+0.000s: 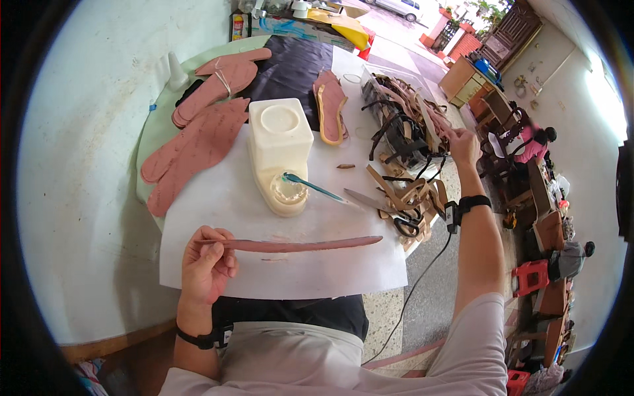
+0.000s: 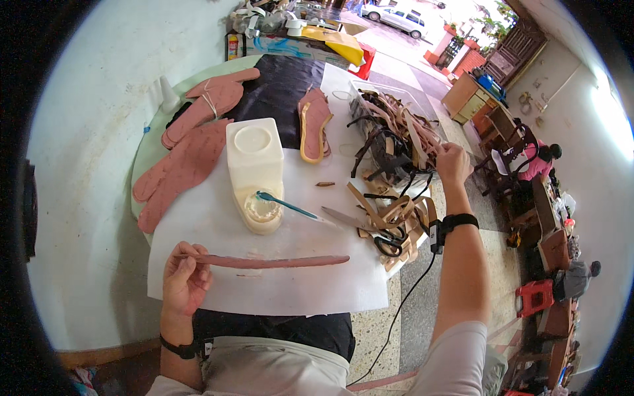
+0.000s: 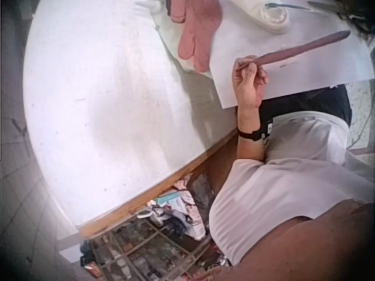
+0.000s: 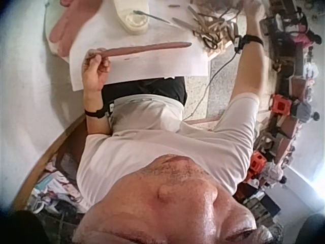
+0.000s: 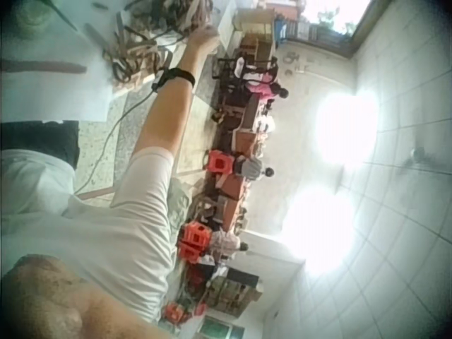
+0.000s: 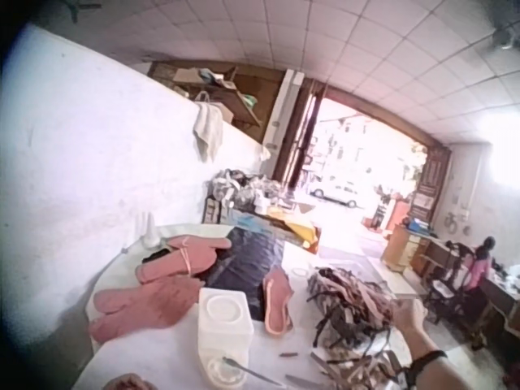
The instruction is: The recorder puts on wearable sensors and then applies glue to shoe insoles using a brush.
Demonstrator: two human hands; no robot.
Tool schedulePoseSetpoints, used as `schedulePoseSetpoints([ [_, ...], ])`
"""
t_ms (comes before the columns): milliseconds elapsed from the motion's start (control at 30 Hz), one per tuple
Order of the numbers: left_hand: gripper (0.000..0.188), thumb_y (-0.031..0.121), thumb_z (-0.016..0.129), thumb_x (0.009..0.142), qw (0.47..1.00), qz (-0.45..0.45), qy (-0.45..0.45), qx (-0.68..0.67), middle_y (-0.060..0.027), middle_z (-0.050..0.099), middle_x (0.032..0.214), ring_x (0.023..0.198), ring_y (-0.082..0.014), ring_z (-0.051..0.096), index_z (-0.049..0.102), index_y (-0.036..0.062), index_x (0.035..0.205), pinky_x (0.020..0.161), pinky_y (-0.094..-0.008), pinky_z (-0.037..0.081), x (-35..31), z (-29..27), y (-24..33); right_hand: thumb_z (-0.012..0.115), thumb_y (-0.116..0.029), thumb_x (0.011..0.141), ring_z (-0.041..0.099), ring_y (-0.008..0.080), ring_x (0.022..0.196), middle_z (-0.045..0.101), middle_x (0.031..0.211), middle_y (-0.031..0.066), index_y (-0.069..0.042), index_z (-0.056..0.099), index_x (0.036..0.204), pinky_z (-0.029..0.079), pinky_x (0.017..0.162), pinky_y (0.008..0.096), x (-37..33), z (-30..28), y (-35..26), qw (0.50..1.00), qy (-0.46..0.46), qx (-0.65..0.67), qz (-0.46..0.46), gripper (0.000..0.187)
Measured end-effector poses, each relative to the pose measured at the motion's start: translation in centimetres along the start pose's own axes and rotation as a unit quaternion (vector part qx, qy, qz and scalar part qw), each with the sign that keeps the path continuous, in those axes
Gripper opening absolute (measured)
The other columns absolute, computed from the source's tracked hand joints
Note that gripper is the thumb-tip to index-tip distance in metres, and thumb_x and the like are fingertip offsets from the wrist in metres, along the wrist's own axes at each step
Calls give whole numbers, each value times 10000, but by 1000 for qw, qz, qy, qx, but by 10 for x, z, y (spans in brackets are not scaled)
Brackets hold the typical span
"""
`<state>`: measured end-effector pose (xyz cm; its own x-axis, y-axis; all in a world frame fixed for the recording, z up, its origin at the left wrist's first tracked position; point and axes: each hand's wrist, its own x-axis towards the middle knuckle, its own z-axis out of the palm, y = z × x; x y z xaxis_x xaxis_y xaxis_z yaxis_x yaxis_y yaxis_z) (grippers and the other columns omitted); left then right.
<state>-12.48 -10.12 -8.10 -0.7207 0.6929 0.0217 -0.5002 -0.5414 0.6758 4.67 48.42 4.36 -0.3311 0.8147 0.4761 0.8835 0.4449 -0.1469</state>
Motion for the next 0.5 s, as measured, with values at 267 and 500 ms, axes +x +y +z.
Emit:
schedulePoseSetpoints([
  [267,29,68,625,1052,1000,3,-8,1,-106,650,1084,735,-143,614,616,51,1074,575,-305,523,3,3,-1,731,-274,979,757,261,845,791,915,140,-36,799,1037,567,790,367,14,-30,15,936,199,281,-65,254],
  [500,30,51,628,1045,1000,-6,11,6,-105,645,1110,757,-141,614,623,58,1074,594,-311,517,-2,0,3,690,-128,1039,625,59,730,720,839,7,-46,745,1211,464,602,217,-48,-87,-30,853,164,495,-33,198],
])
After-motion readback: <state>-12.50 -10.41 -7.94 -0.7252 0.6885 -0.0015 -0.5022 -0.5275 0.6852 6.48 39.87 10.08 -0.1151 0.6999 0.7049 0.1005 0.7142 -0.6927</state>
